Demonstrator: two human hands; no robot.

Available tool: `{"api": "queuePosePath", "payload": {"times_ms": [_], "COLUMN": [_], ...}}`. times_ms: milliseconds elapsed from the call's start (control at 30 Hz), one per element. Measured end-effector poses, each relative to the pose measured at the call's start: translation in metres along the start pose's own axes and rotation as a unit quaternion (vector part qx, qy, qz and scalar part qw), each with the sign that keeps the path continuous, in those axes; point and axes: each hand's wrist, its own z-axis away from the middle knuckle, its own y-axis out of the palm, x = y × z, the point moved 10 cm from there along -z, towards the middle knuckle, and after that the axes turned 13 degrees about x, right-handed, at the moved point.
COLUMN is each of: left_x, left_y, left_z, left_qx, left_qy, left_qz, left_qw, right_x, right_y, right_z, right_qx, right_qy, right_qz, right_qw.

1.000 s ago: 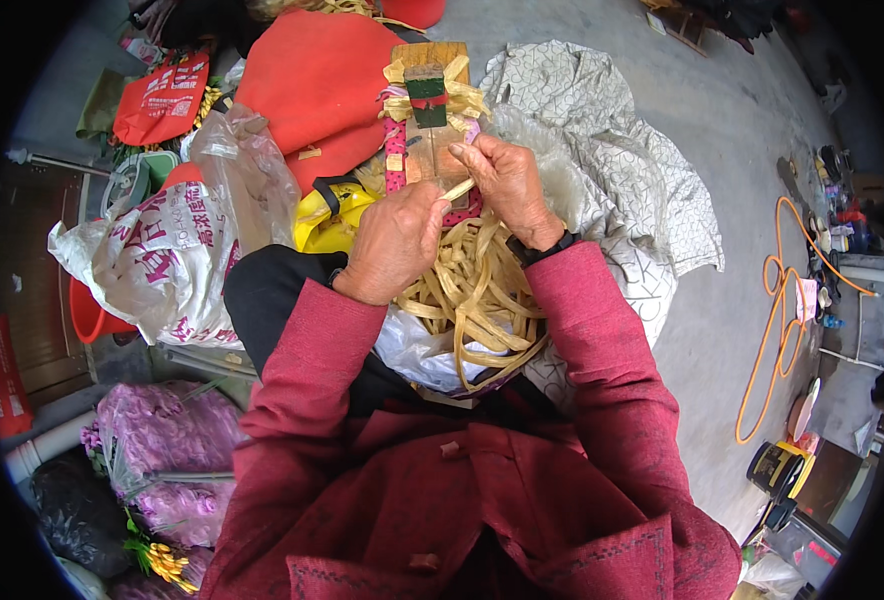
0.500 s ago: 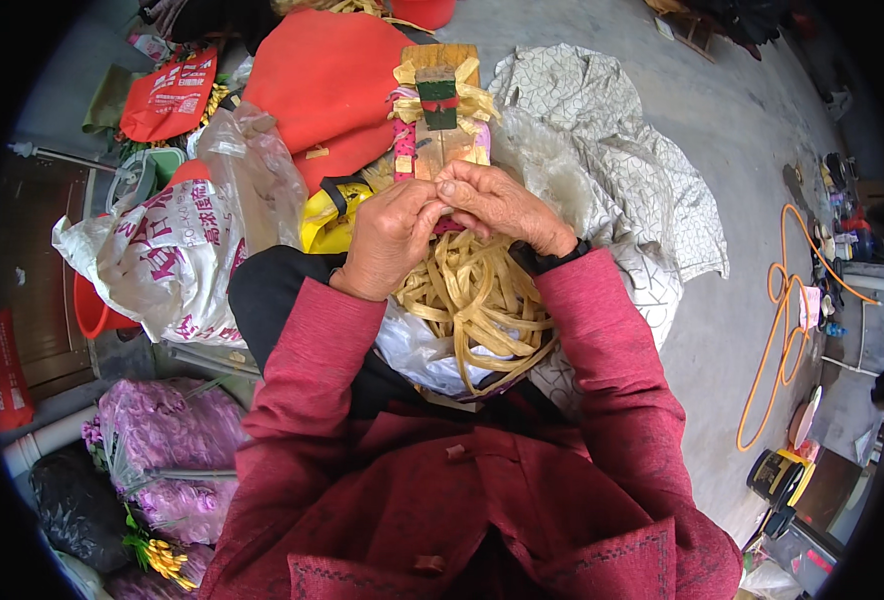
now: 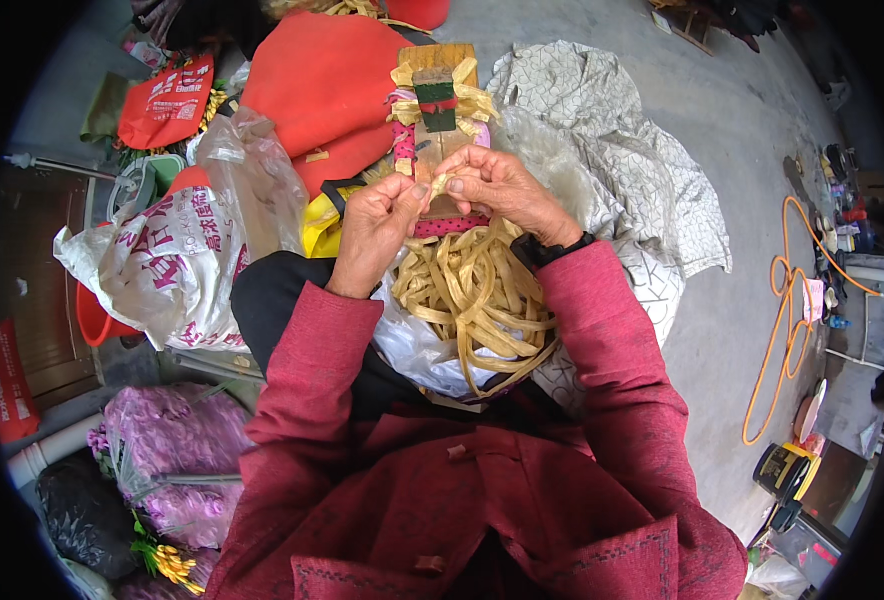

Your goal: The person sits on the floor and weaves thin bamboo strips by hand into a small rectangular frame. They repeatedly pick up strips, thread them through the frame, and adjust the weave to form a flat woven mat.

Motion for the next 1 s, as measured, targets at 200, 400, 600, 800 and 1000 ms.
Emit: {"api": "queuePosePath", "payload": {"times_ms": [200,400,600,800,1000], "left_x": [-0.028,-0.039,-0.047,-0.019,-0.008], "left_y": [0.002,-0.009,-0.021,-0.033,-0.015], "left_z": [-0.008,-0.028,-0.054,-0.071,-0.037], "left_qx": [-0.050,-0.063,-0.102,-0.124,-0.054], "left_qy": [0.143,0.113,0.118,0.017,-0.067], "left_qz": [-0.198,-0.353,-0.388,-0.456,-0.517], "left_qw": [0.968,0.926,0.908,0.881,0.852], "right_x": [-0.007,0.001,0.002,-0.003,-0.006], "right_y": [-0.011,-0.045,-0.073,-0.083,-0.079], "right_z": [-0.005,0.003,-0.004,-0.009,0.006], "right_qx": [-0.025,-0.125,-0.208,-0.300,-0.323], "right_qy": [-0.010,-0.029,-0.103,-0.035,0.036], "right_qz": [0.043,0.023,0.038,0.264,0.360], "right_qw": [0.999,0.991,0.972,0.916,0.875]}}
